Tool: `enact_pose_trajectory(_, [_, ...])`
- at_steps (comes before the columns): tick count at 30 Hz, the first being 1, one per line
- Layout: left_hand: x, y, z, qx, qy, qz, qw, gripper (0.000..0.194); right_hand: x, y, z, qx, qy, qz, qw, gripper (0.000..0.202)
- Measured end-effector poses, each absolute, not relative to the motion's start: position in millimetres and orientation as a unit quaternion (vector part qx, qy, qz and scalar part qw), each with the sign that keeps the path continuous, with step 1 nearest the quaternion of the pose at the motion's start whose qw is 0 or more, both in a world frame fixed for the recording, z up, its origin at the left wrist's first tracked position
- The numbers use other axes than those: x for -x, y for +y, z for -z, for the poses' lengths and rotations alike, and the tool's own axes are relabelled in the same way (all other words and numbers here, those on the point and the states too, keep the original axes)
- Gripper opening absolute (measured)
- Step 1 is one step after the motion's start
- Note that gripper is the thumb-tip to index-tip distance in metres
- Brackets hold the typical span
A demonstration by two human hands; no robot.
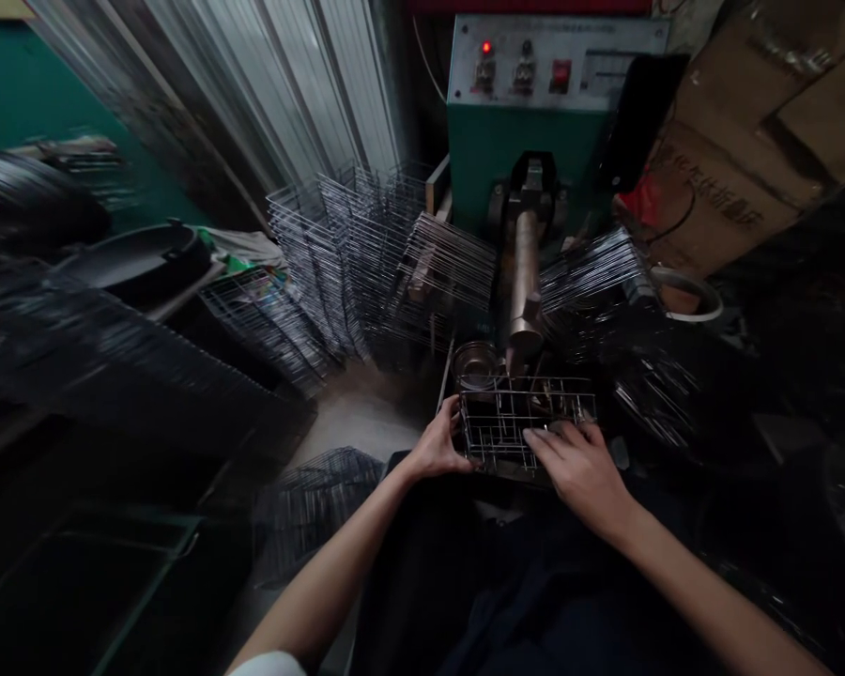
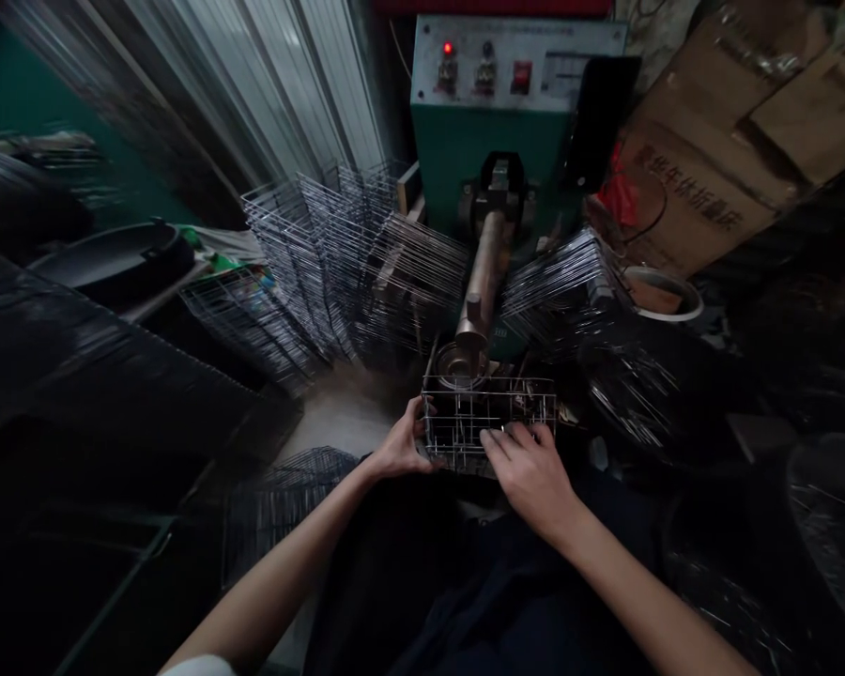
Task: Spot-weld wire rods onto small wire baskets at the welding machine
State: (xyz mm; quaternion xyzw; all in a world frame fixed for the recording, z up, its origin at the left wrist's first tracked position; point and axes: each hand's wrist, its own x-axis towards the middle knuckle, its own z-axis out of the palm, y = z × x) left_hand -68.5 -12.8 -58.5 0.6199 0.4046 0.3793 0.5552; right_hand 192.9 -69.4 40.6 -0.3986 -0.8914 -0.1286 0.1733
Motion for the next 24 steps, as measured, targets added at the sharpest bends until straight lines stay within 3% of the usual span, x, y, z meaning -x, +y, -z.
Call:
enact_pose_trajectory(6, [73.5,-15.5,58.5,-0.628,0.394,-0.383,0.551,0.105,-191.8,-70.5,-38.0,0.397,-0.888,0.101,0.209,0.032])
enact_pose_trajectory(24, [78.3,-1.9,71.9,-0.620,0.409,-0.394,0.541,0.107,-183.0,-48.8,-27.0,0.425,-0.878,0.071,0.208,0.035])
